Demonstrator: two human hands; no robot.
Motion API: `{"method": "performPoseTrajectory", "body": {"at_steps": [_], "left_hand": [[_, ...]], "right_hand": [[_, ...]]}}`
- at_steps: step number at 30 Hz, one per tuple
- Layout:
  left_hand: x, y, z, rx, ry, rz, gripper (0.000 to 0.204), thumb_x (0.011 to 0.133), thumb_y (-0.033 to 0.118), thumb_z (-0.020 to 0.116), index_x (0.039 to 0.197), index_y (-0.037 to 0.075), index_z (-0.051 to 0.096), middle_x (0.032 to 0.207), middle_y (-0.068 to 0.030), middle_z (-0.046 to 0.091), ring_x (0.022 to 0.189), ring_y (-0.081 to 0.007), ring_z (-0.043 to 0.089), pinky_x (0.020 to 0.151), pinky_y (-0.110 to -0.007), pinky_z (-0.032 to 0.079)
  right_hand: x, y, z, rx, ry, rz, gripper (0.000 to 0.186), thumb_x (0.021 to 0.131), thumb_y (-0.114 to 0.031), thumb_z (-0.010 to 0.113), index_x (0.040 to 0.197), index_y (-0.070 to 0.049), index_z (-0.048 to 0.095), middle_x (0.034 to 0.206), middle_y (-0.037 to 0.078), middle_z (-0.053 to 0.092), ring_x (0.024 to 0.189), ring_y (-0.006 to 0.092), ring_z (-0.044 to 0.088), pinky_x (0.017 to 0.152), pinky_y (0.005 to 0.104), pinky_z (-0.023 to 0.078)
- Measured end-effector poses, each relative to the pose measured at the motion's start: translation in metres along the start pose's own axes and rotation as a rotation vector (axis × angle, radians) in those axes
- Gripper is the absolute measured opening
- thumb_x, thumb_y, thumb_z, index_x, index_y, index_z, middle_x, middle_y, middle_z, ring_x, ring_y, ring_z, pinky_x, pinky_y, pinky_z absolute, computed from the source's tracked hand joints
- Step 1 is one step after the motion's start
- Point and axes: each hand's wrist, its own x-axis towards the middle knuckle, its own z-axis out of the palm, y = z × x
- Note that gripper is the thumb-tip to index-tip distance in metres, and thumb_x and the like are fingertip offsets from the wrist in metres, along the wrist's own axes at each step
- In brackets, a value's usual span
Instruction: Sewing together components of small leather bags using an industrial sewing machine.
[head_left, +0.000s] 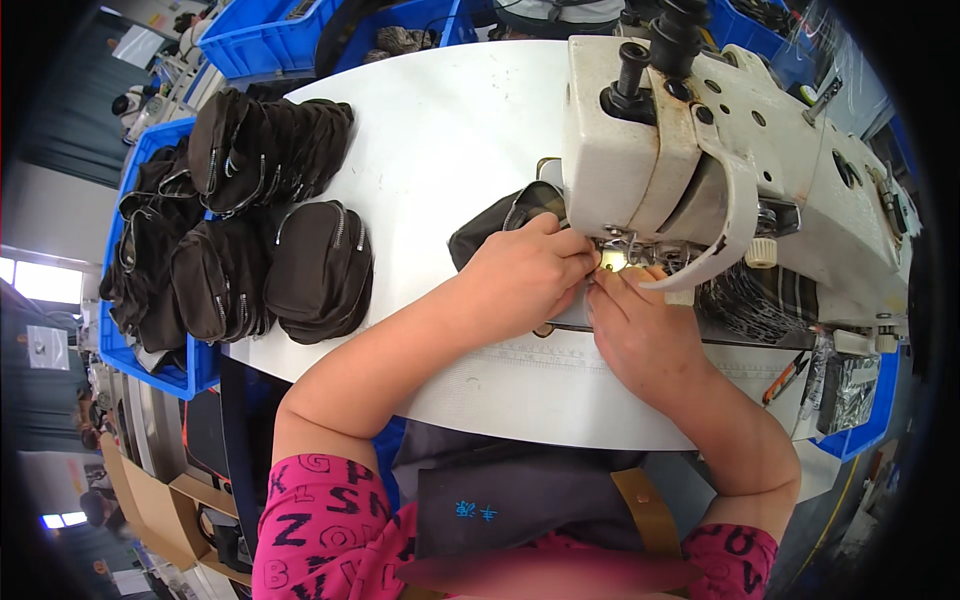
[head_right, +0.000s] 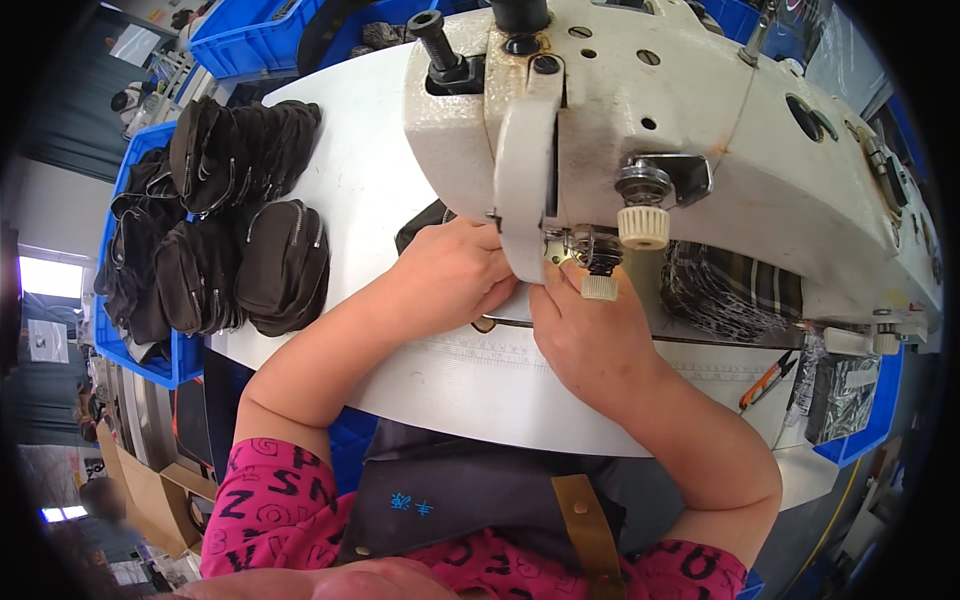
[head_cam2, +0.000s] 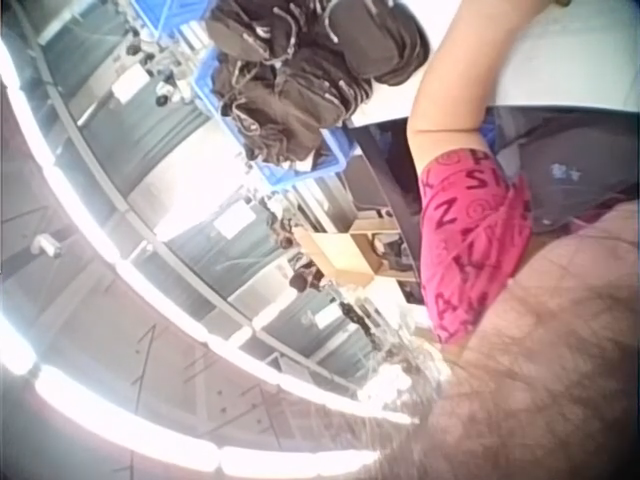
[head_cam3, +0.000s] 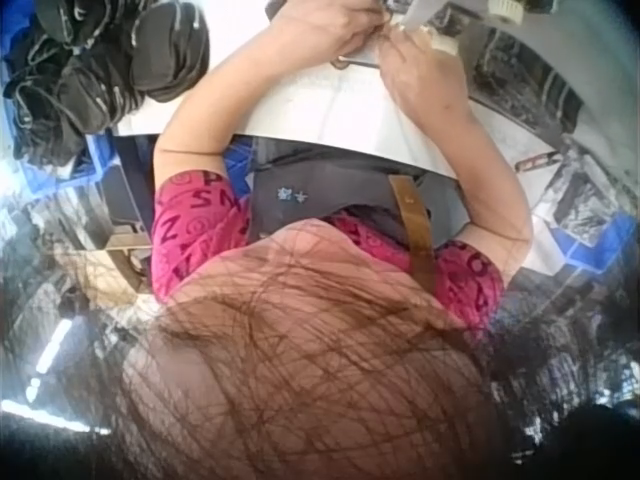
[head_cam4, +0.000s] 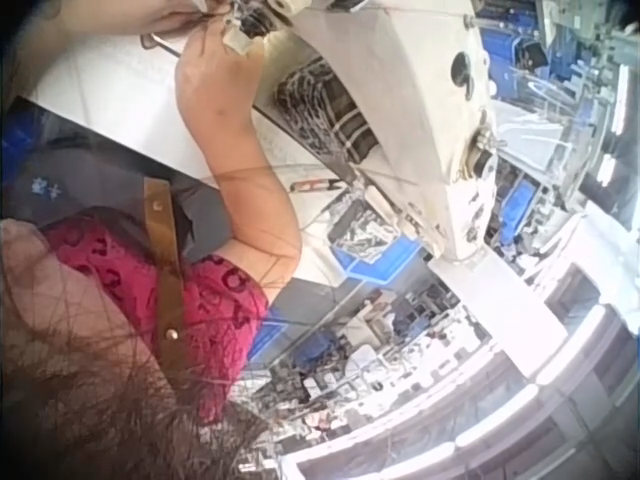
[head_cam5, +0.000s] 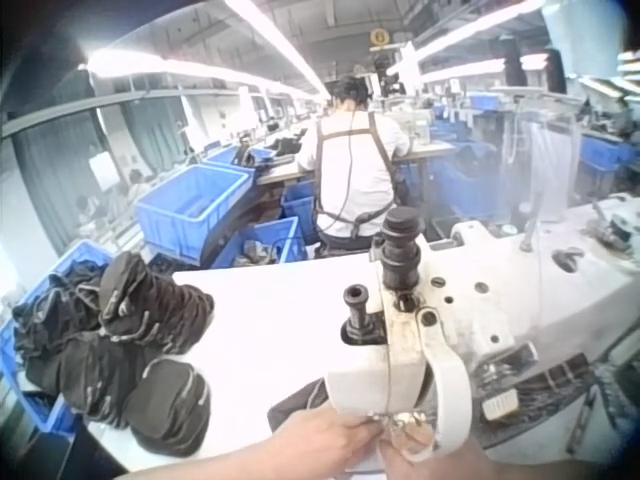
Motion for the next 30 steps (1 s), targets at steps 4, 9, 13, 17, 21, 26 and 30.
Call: {"method": "performPoseTrajectory", "body": {"at_steps": [4, 9, 13, 17, 21, 26, 30], "left_hand": [[0.0015, 0.0032, 0.0018, 0.003, -0.024, -0.040, 0.023, 0.086, 0.015, 0.072, 0.107, 0.006, 0.077, 0.106, -0.0005, 0.068, 0.095, -0.0229, 0.062, 0.072, -0.034, 0.060], [0.0038, 0.0027, 0.0029, -0.025, -0.017, -0.073, 0.024, 0.086, 0.016, 0.072, 0.107, 0.006, 0.076, 0.112, -0.0017, 0.070, 0.099, -0.0236, 0.066, 0.074, -0.035, 0.061], [0.0026, 0.0014, 0.0044, 0.000, 0.004, -0.046, 0.023, 0.086, 0.016, 0.073, 0.106, 0.007, 0.076, 0.114, -0.0014, 0.070, 0.103, -0.0226, 0.066, 0.074, -0.033, 0.061], [0.0019, -0.0004, 0.0034, 0.095, 0.010, -0.002, 0.024, 0.084, 0.017, 0.075, 0.106, 0.008, 0.076, 0.115, 0.0004, 0.069, 0.107, -0.0208, 0.065, 0.071, -0.031, 0.061], [0.0002, -0.0011, 0.0067, 0.135, 0.010, 0.008, 0.025, 0.082, 0.018, 0.075, 0.105, 0.008, 0.075, 0.115, 0.0014, 0.068, 0.110, -0.0198, 0.064, 0.070, -0.030, 0.061], [0.0005, 0.0020, 0.0075, 0.157, -0.017, 0.002, 0.027, 0.083, 0.018, 0.073, 0.107, 0.007, 0.075, 0.112, -0.0004, 0.067, 0.109, -0.0203, 0.064, 0.070, -0.030, 0.061], [0.0001, 0.0043, 0.0104, 0.154, -0.049, -0.014, 0.031, 0.085, 0.017, 0.071, 0.113, 0.003, 0.073, 0.110, -0.0025, 0.066, 0.106, -0.0212, 0.063, 0.071, -0.030, 0.061]], "right_hand": [[0.0011, 0.0039, 0.0003, -0.078, 0.053, -0.080, 0.027, 0.075, -0.011, 0.070, 0.100, -0.001, 0.071, 0.109, 0.012, 0.068, 0.105, 0.0223, 0.064, 0.071, 0.0407, 0.048], [0.0006, 0.0060, -0.0031, -0.083, 0.024, -0.077, 0.026, 0.076, -0.010, 0.068, 0.099, 0.000, 0.073, 0.115, 0.014, 0.068, 0.108, 0.0251, 0.064, 0.076, 0.0406, 0.050], [-0.0007, 0.0058, -0.0020, -0.129, -0.023, -0.113, 0.033, 0.076, -0.011, 0.067, 0.106, 0.002, 0.073, 0.118, 0.015, 0.068, 0.110, 0.0266, 0.063, 0.080, 0.0416, 0.051], [-0.0047, 0.0062, 0.0005, -0.128, -0.034, -0.093, 0.038, 0.076, -0.011, 0.067, 0.111, 0.003, 0.073, 0.120, 0.016, 0.067, 0.110, 0.0266, 0.063, 0.079, 0.0420, 0.050], [-0.0039, 0.0059, 0.0006, -0.126, -0.039, -0.097, 0.040, 0.077, -0.012, 0.068, 0.113, 0.003, 0.073, 0.121, 0.016, 0.067, 0.109, 0.0260, 0.063, 0.076, 0.0410, 0.049], [-0.0021, 0.0060, -0.0008, -0.143, -0.046, -0.103, 0.037, 0.078, -0.012, 0.067, 0.111, 0.002, 0.071, 0.118, 0.015, 0.067, 0.105, 0.0248, 0.064, 0.077, 0.0396, 0.049], [-0.0019, 0.0062, -0.0003, -0.087, 0.001, -0.047, 0.033, 0.078, -0.012, 0.067, 0.109, 0.000, 0.069, 0.114, 0.012, 0.067, 0.101, 0.0234, 0.064, 0.081, 0.0379, 0.049]]}}
